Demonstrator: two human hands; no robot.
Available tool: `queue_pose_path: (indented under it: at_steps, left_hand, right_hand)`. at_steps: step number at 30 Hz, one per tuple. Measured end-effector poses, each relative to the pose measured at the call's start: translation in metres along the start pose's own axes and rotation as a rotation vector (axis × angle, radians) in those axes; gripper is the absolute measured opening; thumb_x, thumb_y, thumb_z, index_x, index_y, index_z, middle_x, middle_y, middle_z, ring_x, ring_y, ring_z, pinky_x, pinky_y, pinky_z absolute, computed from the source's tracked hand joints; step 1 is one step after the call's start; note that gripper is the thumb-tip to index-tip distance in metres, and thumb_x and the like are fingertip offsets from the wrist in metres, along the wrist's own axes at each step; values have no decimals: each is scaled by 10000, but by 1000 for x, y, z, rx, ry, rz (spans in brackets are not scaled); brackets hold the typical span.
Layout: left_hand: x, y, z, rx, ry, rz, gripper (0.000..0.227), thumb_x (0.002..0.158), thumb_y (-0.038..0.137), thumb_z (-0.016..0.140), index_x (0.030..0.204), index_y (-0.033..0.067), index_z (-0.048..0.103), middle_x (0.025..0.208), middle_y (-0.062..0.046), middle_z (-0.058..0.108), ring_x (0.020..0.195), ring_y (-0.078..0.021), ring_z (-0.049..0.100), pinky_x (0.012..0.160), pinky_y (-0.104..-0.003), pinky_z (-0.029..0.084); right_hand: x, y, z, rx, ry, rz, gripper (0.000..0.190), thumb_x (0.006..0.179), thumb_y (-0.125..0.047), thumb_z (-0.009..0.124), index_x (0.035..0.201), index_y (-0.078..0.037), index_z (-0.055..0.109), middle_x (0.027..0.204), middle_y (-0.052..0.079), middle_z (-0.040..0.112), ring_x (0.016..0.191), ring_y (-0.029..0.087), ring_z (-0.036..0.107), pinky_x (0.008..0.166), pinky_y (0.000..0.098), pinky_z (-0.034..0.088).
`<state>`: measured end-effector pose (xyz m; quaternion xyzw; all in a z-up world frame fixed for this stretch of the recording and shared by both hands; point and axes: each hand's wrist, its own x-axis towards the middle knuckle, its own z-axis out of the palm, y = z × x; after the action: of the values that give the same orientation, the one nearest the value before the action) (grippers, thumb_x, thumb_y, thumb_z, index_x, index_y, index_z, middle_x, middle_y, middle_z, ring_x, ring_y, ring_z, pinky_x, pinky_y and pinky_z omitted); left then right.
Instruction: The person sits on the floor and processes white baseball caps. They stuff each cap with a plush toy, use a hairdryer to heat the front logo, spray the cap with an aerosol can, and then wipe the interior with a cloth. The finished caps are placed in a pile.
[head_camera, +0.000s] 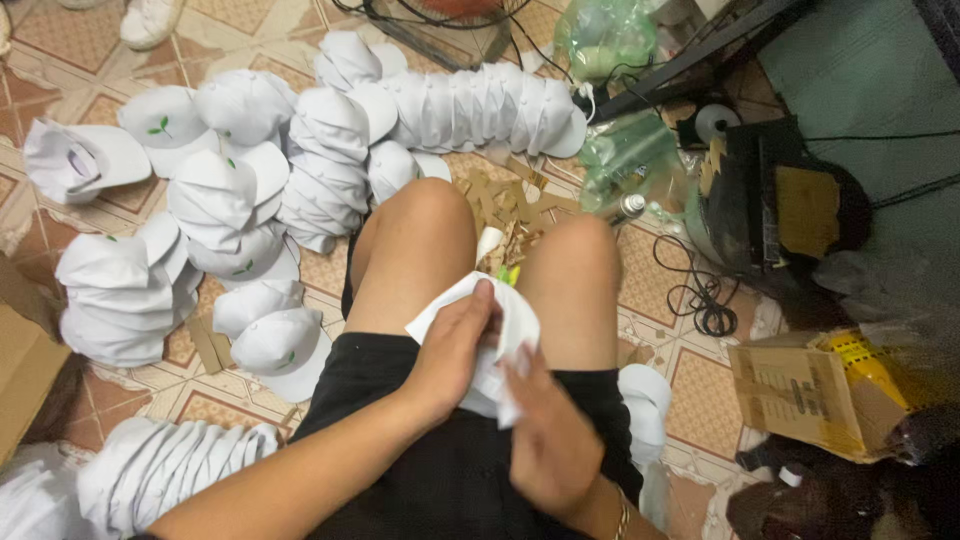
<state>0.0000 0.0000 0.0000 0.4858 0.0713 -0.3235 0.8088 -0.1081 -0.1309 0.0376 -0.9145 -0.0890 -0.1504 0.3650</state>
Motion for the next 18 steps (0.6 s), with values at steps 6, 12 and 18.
queue_pose_path:
  at_steps: [6,12,18]
  left_hand:
    - [-27,33,-2,201,36,152,312,984,205,704,730,27,670,730,-42,604,658,-61,503,572,-231,397]
    - [-22,60,-9,219,-16,449,218,948,173,697,811,34,600,952,-20,621,810,-80,540,713,-241,437]
    - [99,55,-61,-6,79,372,148,927,177,687,886,37,663,890,-35,687,793,-121,619,738,-273,502]
  right_hand:
    - [0,18,-3,111,-155,-559,279,914,-30,707,1190,-11,669,1369,231,632,1379,483,521,1150,724,405]
    - [-2,32,2,186,30,-459,358,837,-127,779,1179,-106,676,1338,253,566,1329,448,535,1124,579,440]
    - [45,76,-8,-38,73,-16,348,881,-15,717,1219,8,636,1348,228,652,1213,398,689,995,396,591]
